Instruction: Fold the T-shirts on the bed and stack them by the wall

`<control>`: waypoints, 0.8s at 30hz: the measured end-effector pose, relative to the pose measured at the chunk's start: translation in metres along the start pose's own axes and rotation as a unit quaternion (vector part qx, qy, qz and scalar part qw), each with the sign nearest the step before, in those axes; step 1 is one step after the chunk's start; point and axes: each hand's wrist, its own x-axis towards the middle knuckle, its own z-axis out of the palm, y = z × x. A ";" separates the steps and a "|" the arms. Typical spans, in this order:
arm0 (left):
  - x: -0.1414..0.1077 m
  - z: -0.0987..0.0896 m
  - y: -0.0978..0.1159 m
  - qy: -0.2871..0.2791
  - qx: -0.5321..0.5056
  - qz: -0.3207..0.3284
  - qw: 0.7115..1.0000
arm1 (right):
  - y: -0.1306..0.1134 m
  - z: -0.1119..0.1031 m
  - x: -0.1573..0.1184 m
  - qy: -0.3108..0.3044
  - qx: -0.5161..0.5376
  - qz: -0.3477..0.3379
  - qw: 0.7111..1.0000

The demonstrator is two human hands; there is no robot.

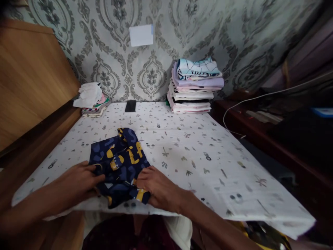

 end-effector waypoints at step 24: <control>-0.008 -0.122 -0.039 -0.012 0.199 -0.275 0.941 | 0.005 -0.092 -0.058 -0.100 0.329 0.218 0.914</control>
